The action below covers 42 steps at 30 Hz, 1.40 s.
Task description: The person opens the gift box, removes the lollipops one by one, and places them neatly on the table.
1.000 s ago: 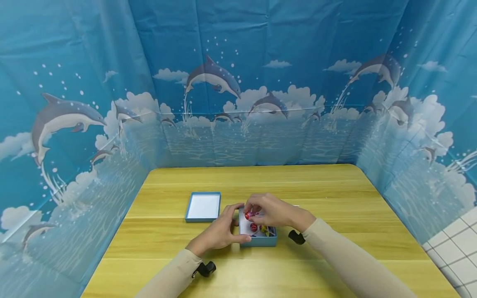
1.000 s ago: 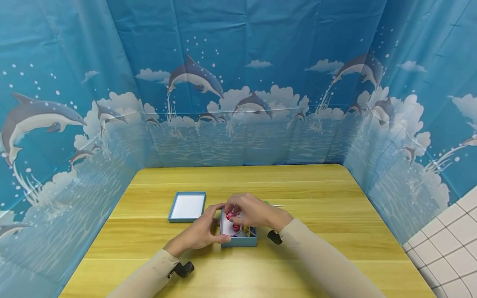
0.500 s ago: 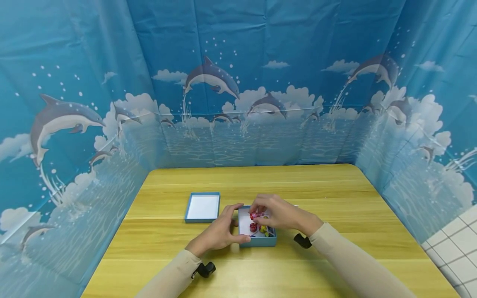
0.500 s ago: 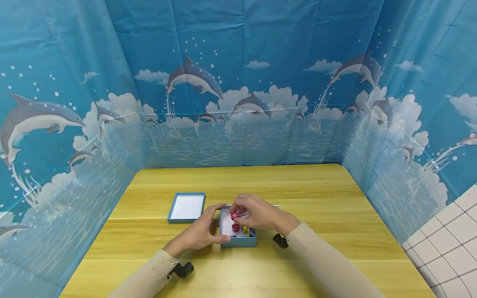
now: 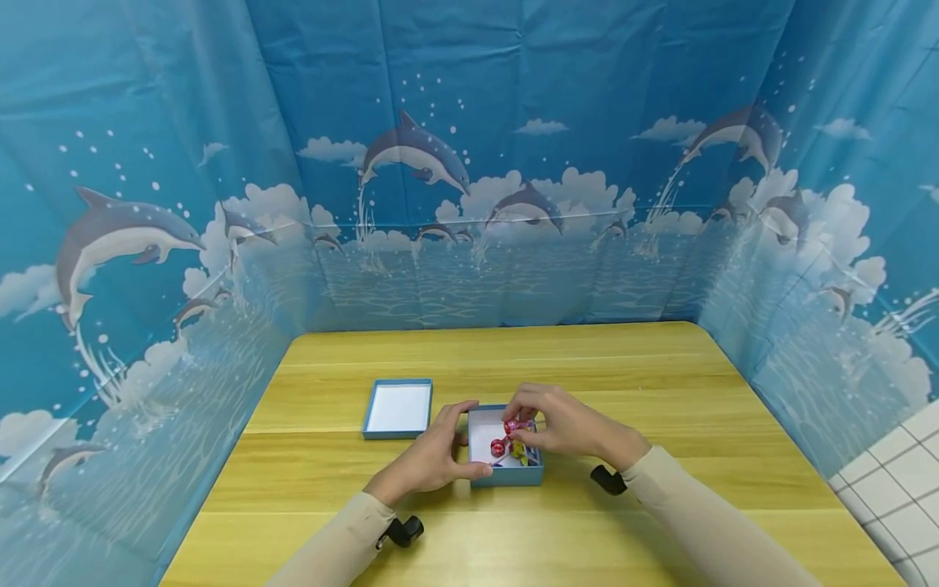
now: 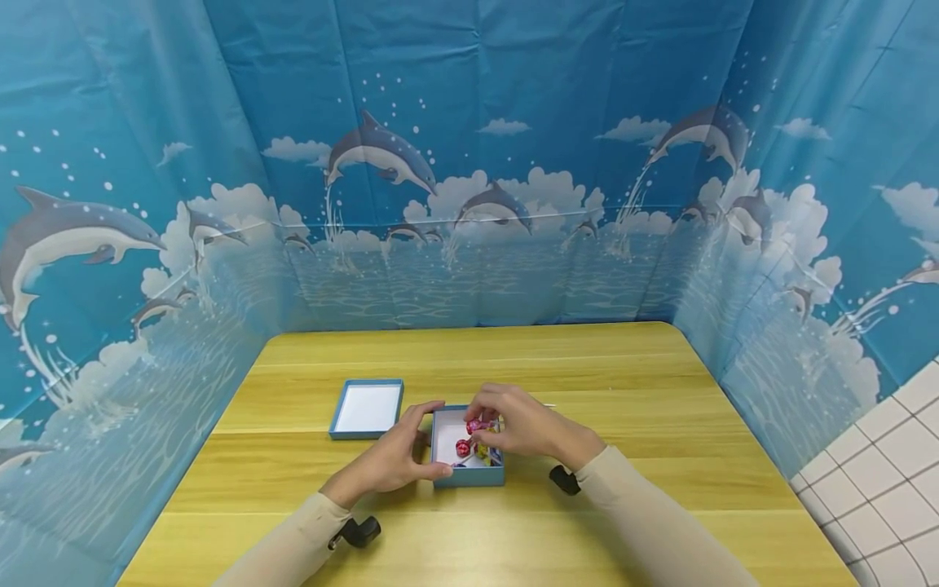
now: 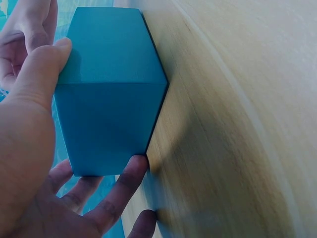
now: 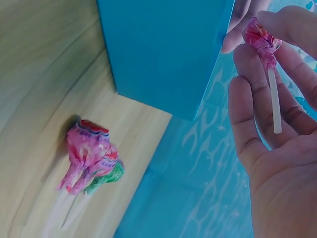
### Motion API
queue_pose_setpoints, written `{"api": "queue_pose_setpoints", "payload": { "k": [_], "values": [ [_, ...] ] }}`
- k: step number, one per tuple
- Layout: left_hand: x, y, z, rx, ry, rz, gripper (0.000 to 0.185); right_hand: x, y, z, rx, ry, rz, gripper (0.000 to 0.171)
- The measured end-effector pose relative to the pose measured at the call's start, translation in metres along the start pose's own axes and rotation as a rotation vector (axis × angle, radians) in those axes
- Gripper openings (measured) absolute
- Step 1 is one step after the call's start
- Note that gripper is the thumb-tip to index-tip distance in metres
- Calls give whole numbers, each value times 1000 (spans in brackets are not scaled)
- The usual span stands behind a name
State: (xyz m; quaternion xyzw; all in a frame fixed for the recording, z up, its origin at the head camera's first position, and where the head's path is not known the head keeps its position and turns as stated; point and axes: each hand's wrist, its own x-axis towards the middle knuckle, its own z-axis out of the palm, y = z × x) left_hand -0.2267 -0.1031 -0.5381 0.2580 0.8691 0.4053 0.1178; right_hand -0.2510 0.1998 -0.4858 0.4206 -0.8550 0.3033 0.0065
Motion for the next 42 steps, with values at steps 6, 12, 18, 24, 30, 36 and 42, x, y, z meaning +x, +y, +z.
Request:
{"api": "queue_pose_setpoints", "payload": {
  "k": [6, 12, 18, 24, 30, 36, 42],
  "values": [
    [1, 0, 0, -6, 3, 3, 108, -8, 5, -3, -4, 18, 4, 19],
    [0, 0, 0, -1, 7, -5, 108, -16, 8, -6, -32, 38, 19, 20],
    [0, 1, 0, -7, 3, -6, 109, -26, 12, -8, -30, 63, 21, 22],
    [0, 2, 0, 2, 2, -4, 109, -35, 17, -9, -11, 85, 37, 22],
    [1, 0, 0, -1, 5, -7, 110, -42, 21, -10, -1, 106, 37, 20],
    [1, 0, 1, -11, 3, -7, 110, -49, 27, -9, -10, 114, 43, 21],
    [1, -1, 0, -11, 3, -6, 110, -56, 37, -7, -35, 130, 62, 24]
  ]
}}
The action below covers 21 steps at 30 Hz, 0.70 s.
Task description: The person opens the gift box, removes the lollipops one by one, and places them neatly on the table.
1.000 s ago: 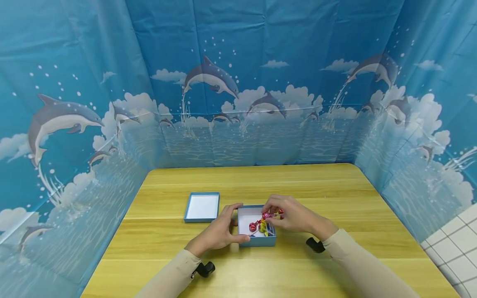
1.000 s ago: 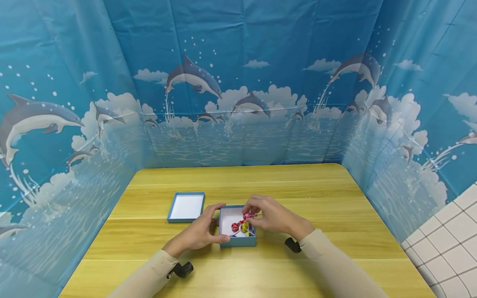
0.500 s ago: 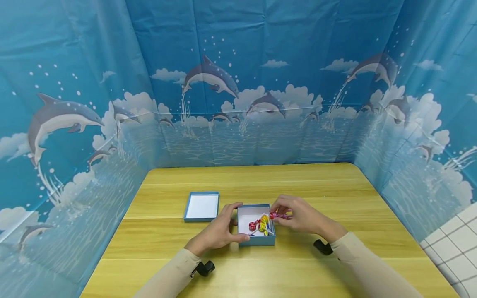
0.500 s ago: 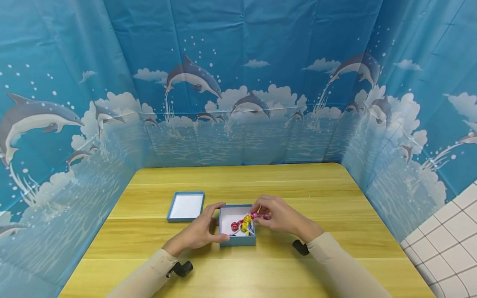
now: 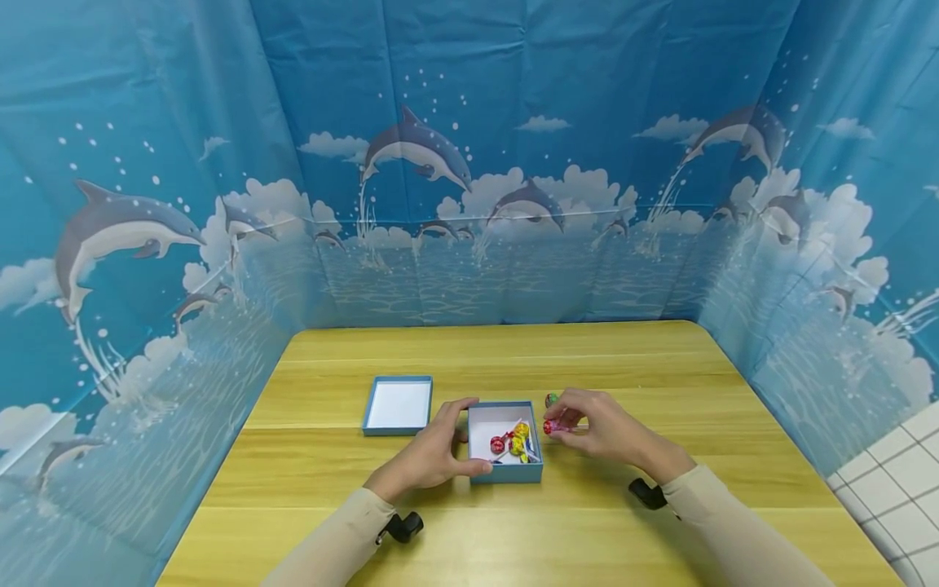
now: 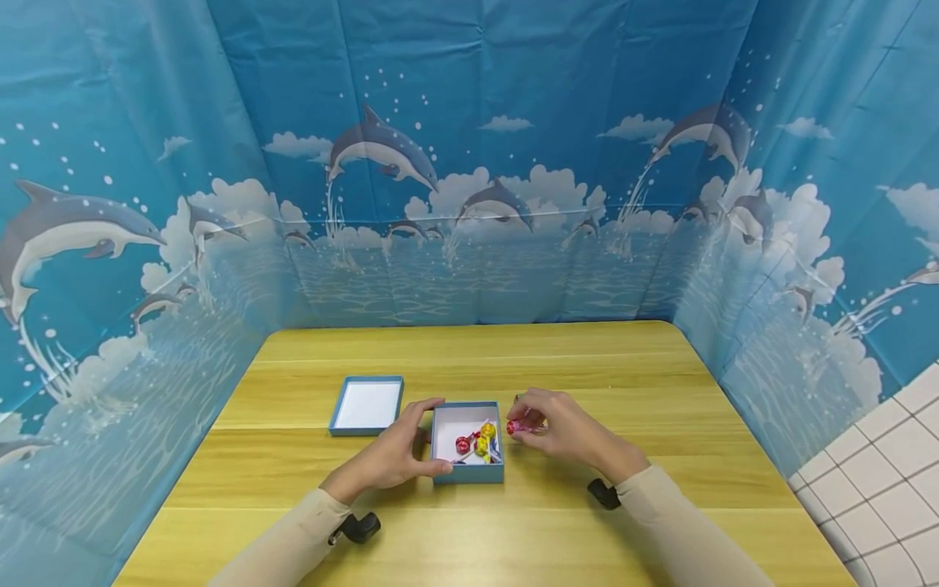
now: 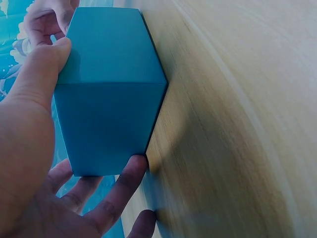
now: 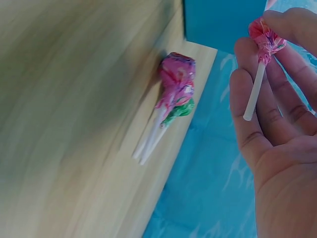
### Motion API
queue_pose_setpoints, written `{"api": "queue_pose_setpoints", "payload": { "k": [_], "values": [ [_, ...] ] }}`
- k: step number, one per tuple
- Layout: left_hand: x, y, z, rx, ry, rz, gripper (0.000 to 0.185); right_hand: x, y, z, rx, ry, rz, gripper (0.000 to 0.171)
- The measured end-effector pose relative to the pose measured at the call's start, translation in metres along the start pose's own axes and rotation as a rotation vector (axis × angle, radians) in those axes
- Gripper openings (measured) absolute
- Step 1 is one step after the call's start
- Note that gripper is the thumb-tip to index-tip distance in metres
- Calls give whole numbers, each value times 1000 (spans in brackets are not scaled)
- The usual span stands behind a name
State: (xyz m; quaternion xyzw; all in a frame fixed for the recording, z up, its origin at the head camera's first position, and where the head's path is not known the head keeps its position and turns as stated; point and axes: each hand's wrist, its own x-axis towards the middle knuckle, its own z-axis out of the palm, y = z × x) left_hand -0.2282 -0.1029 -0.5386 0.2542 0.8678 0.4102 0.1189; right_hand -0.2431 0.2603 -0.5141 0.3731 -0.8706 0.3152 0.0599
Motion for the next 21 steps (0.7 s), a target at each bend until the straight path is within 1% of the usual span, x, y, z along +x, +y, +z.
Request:
{"api": "queue_pose_setpoints", "payload": {
  "k": [3, 10, 21],
  "values": [
    [0, 0, -1, 1, -1, 0, 110, -2, 3, 2, -14, -2, 17, 24],
    [0, 1, -1, 4, -3, -9, 109, -9, 7, 4, -31, -27, 92, 23],
    [1, 0, 0, -8, -4, -1, 110, -19, 17, 7, -30, -26, 110, 21]
  ]
}}
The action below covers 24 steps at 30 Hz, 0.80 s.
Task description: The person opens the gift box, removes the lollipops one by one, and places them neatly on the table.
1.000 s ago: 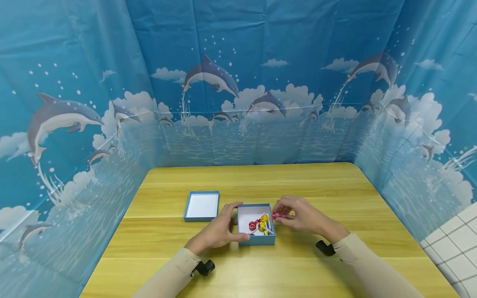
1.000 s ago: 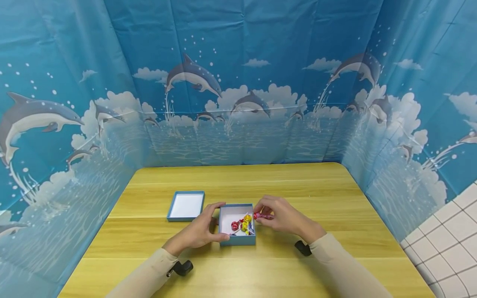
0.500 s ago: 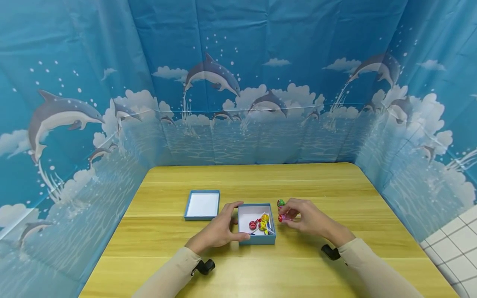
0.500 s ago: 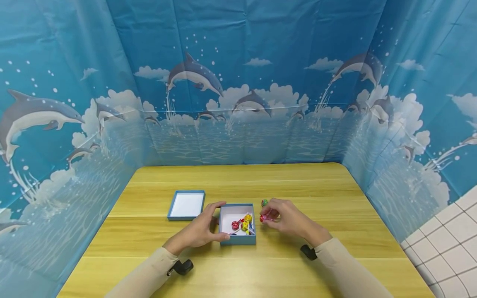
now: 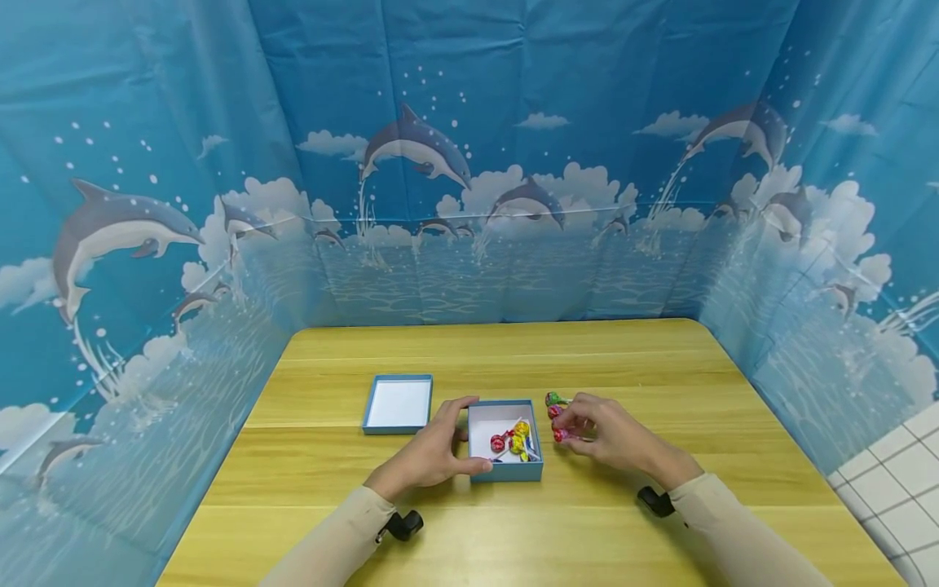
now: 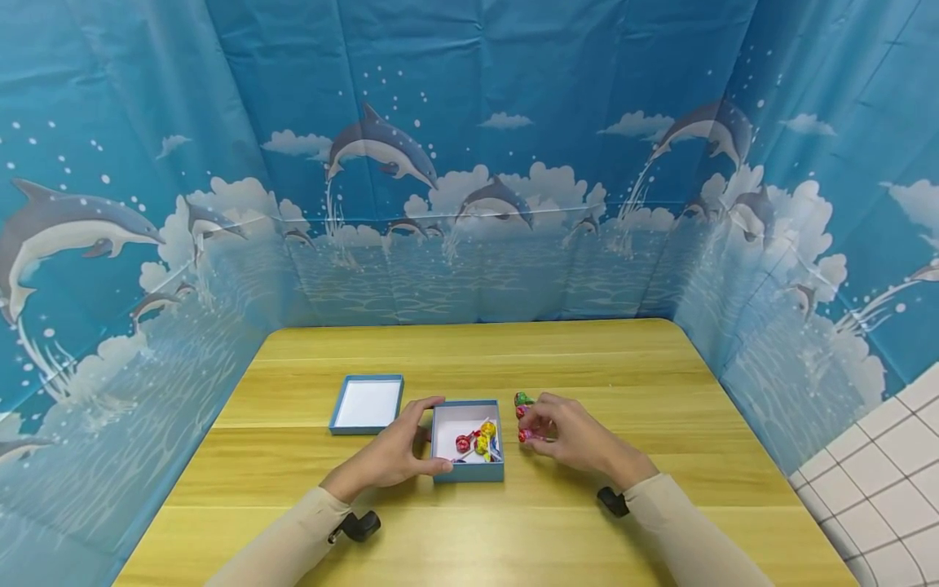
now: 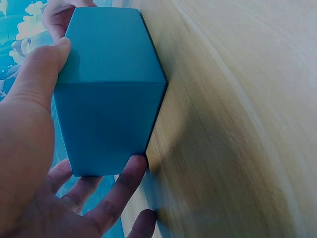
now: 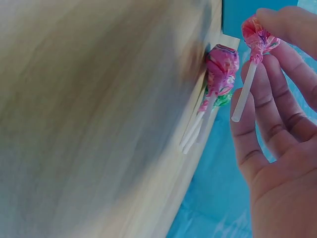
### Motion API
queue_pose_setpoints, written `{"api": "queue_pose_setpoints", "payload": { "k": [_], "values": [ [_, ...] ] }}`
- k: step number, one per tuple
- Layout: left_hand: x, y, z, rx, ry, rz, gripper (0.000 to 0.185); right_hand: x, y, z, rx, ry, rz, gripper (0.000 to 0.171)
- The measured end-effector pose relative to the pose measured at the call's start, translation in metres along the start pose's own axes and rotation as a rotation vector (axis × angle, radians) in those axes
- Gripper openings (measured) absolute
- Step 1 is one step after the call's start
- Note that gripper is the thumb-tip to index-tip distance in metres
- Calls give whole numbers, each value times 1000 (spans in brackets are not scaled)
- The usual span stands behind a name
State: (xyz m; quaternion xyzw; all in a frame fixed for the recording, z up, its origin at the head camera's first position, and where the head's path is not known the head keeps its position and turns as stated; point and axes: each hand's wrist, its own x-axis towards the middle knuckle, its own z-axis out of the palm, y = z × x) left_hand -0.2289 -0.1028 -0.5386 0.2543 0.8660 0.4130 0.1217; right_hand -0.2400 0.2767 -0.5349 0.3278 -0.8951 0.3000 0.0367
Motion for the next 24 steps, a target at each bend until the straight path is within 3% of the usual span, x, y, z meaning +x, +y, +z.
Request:
{"api": "queue_pose_setpoints", "payload": {
  "k": [24],
  "values": [
    [0, -1, 0, -1, -1, -1, 110, 0, 4, 7, -14, -38, 51, 19]
  ]
}}
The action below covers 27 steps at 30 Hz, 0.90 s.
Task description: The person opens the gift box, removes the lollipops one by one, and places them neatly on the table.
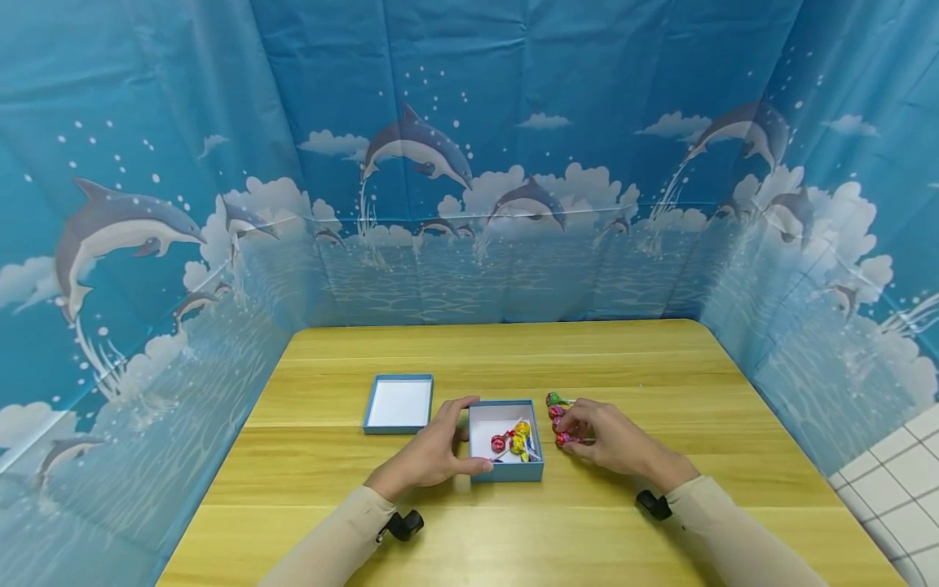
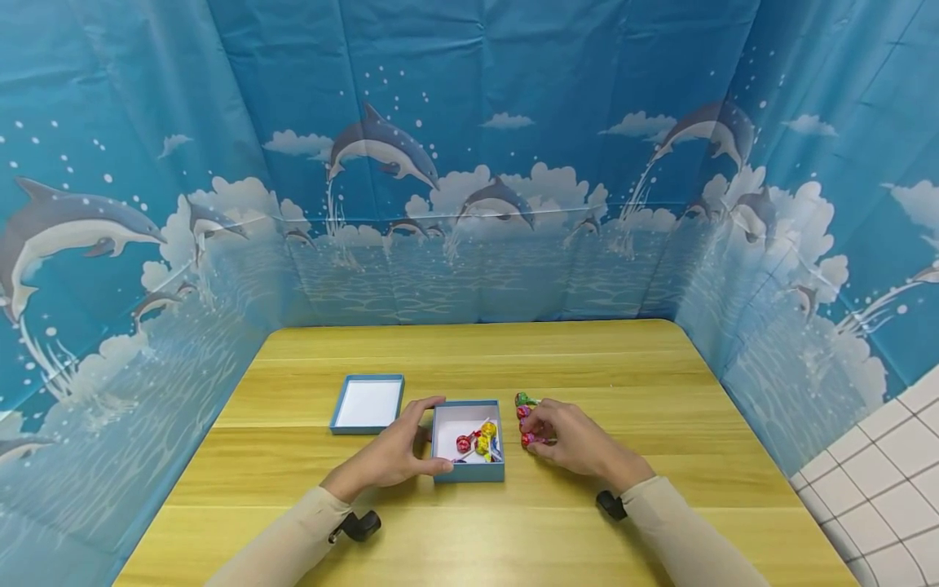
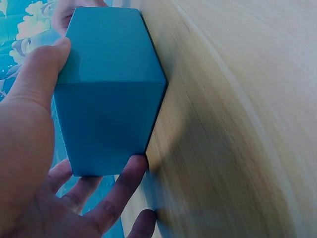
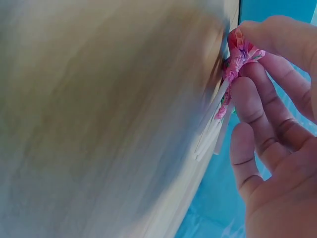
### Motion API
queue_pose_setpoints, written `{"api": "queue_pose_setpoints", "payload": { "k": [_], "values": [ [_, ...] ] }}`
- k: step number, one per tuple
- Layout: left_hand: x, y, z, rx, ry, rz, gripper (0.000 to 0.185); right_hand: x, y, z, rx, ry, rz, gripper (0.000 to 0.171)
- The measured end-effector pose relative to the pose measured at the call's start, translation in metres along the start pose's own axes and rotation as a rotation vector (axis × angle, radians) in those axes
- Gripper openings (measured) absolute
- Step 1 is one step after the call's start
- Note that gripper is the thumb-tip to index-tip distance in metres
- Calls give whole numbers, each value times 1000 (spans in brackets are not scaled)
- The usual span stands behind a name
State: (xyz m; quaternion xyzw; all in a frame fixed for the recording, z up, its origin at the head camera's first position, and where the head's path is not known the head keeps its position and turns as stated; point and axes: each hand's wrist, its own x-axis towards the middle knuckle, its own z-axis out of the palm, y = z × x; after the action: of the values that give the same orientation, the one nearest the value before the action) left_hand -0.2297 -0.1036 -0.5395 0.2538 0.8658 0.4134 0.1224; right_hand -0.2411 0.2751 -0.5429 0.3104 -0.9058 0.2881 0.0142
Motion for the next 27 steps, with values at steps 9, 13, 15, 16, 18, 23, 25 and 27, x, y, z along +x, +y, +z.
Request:
{"api": "queue_pose_setpoints", "payload": {
  "k": [9, 13, 15, 16, 18, 23, 25, 27],
  "values": [
    [0, 0, 0, -11, 0, 2, 110, 1, 0, 1, -13, 0, 15, 19],
    [0, 0, 0, -14, 1, 1, 111, 1, 1, 1, -13, 2, 30, 19],
    [0, 0, 0, -17, 1, 1, 111, 1, 1, 0, -10, 4, 32, 19],
    [0, 0, 0, -18, 1, 1, 111, 2, 1, 0, -7, 6, 31, 19],
    [1, 0, 0, -21, 0, 1, 111, 1, 2, 0, -3, 10, 34, 19],
    [1, 0, 0, -23, 0, 2, 111, 0, 2, -1, 3, 18, 38, 20],
    [1, 0, 0, -21, 2, 0, 111, 0, 2, -2, 6, 19, 32, 19],
    [0, 1, 0, -17, 4, -2, 111, 0, 2, -2, 7, 19, 22, 19]
  ]
}}
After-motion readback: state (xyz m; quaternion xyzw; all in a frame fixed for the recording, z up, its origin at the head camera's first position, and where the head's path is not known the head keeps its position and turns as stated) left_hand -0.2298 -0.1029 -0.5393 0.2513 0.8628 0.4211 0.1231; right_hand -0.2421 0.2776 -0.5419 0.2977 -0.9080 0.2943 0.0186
